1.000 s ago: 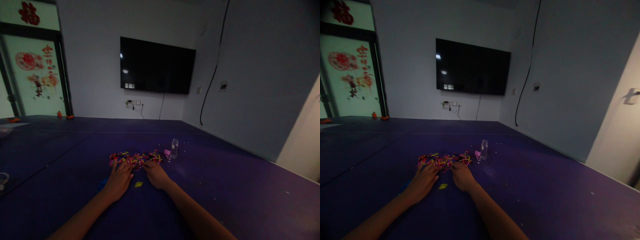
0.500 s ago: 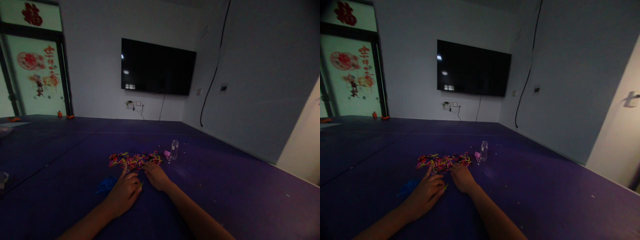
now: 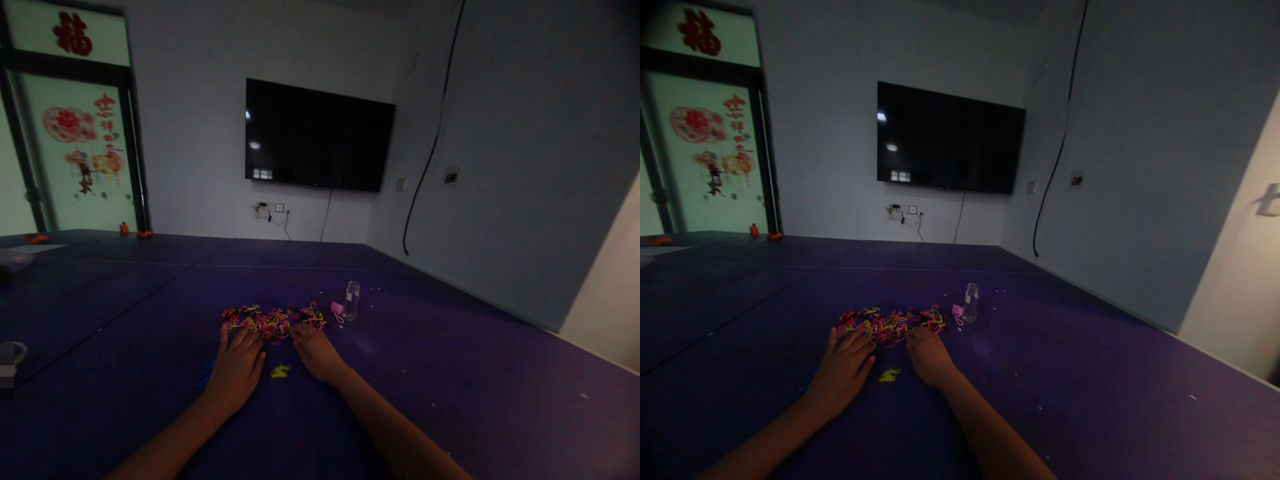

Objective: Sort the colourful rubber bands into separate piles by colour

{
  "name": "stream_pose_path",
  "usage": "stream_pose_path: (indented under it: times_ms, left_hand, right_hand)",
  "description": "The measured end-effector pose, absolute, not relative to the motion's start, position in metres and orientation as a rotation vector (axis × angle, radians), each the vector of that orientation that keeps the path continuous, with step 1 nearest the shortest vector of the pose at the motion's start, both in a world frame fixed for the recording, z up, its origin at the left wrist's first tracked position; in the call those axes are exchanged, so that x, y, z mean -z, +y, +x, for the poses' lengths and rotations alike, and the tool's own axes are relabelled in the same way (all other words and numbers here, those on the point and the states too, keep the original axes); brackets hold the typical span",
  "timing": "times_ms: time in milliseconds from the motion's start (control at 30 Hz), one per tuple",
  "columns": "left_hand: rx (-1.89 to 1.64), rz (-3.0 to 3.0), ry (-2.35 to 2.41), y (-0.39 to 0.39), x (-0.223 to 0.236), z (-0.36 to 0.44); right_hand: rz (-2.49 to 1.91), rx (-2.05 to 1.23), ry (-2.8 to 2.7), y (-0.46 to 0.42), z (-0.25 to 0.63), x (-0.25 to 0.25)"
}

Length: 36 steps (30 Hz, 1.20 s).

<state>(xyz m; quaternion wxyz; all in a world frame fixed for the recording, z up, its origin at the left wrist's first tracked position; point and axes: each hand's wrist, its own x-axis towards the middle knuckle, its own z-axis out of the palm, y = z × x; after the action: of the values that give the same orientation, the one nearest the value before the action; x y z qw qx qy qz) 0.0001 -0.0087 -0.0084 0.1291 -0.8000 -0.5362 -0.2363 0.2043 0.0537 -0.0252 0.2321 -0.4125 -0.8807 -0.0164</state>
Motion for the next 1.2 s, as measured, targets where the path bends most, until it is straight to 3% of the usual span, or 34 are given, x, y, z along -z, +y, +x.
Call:
stream_pose_path:
  times_ms: [267, 500, 1200]
  left_hand:
    - [0.494, -2.381, -1.605, -0.002, 0.015, -0.006]
    - [0.506, -2.401, -1.613, 0.002, 0.016, -0.008]
    - [0.529, -2.6, -1.636, 0.012, 0.002, -0.014]
  right_hand:
    - [-0.881, 0.044, -2.29, 0.039, 0.204, 0.011]
    - [-0.702, -0.167, -2.38, 0.019, 0.192, 0.01]
    - [-0.943, -0.006, -2.385, 0.03, 0.191, 0.013]
